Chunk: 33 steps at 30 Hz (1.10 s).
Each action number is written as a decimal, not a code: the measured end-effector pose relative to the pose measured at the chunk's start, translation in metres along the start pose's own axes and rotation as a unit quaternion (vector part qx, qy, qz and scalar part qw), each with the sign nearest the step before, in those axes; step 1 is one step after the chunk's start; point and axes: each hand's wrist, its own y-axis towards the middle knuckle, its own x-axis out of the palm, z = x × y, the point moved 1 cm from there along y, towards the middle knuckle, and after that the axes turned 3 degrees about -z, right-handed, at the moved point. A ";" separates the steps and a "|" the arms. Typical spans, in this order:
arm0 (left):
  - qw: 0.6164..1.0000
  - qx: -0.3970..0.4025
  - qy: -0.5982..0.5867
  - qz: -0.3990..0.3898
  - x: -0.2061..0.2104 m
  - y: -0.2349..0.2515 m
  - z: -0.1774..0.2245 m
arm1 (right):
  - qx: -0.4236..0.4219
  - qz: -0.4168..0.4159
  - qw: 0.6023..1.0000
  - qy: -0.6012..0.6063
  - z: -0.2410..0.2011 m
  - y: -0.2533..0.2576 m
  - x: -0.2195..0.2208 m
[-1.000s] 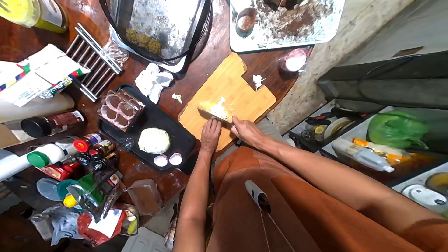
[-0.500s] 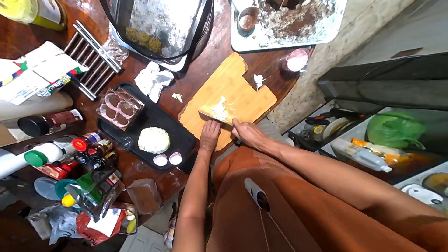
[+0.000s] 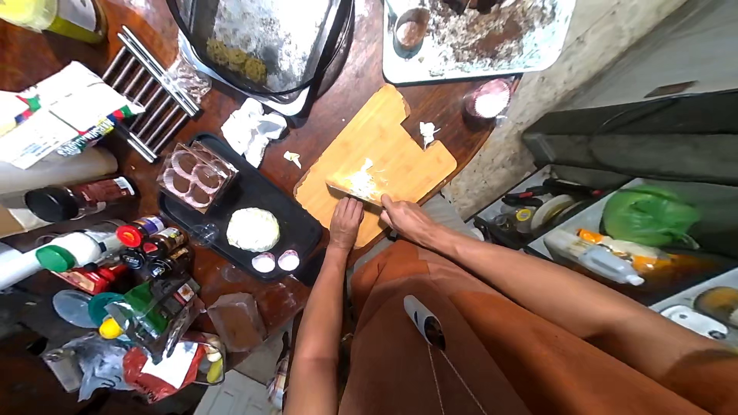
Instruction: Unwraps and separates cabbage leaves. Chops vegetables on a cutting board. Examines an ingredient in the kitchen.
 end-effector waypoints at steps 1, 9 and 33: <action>1.000 0.000 0.001 -0.001 0.000 -0.001 0.000 | -0.001 0.003 1.000 0.001 -0.002 0.004 0.001; 1.000 -0.009 -0.001 0.006 0.001 0.001 0.001 | 0.003 -0.004 1.000 -0.002 0.000 -0.002 -0.002; 1.000 -0.004 0.001 0.007 0.000 -0.006 0.001 | -0.009 0.003 1.000 0.006 -0.009 -0.001 -0.003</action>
